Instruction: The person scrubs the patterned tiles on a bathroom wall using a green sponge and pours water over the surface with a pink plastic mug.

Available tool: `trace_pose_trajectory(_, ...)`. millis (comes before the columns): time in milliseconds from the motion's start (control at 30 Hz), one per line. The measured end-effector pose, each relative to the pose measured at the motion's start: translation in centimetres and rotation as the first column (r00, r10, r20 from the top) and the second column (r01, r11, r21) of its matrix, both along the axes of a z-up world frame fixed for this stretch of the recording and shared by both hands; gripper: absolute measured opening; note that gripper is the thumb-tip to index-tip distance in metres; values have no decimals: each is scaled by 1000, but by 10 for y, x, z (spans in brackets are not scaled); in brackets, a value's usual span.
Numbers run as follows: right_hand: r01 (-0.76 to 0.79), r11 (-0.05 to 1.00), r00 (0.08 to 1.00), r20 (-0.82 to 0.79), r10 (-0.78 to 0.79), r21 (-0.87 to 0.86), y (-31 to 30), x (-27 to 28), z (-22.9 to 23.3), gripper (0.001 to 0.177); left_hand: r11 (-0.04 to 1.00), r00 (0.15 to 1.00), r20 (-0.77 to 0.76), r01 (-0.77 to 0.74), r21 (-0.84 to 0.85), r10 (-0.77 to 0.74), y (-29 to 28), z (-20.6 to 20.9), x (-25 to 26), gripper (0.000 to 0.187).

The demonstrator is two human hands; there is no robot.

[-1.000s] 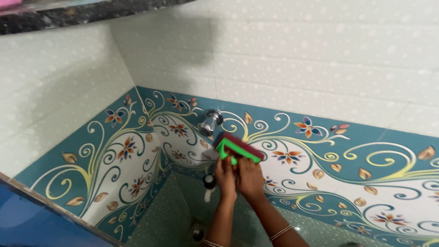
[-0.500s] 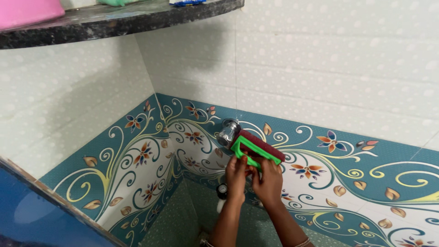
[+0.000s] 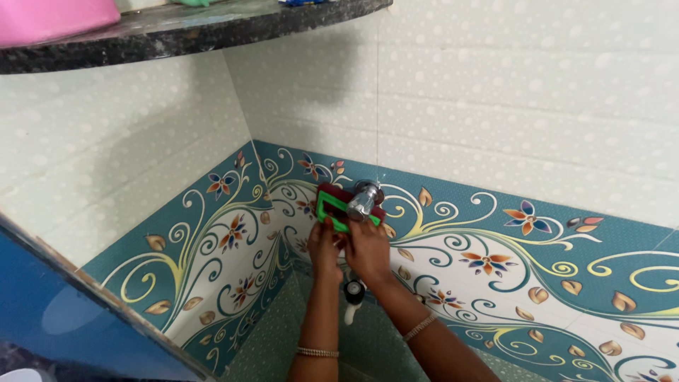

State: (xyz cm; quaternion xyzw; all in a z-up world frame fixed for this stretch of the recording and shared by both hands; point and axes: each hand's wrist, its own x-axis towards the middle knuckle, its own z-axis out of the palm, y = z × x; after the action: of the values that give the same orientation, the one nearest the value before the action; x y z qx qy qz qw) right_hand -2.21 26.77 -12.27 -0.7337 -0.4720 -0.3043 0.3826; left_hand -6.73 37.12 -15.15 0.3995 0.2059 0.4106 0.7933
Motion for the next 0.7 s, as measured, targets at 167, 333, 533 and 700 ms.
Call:
trace_pose_trajectory(167, 17, 990, 999, -44, -23, -137, -7, -6, -4, 39, 1000, 998, -54, 24, 18, -23, 6, -28, 0, 42)
trace_pose_trajectory(333, 48, 978, 998, -19, -53, -202, -52, -8, -36, 42, 999, 997, -63, 32, -12, -33, -30, -106, 18, 48)
trace_pose_trajectory(533, 115, 949, 963, -200, -178, -294, -127, -3, -99, 28, 985, 987, -85, 141, 95, -133, -115, -158, 26, 51)
trace_pose_trajectory(700, 235, 911, 913, -245, -327, -338, -203, 1, -135, 40, 936, 907, -389, 265, 232, -161, -187, -203, 42, 46)
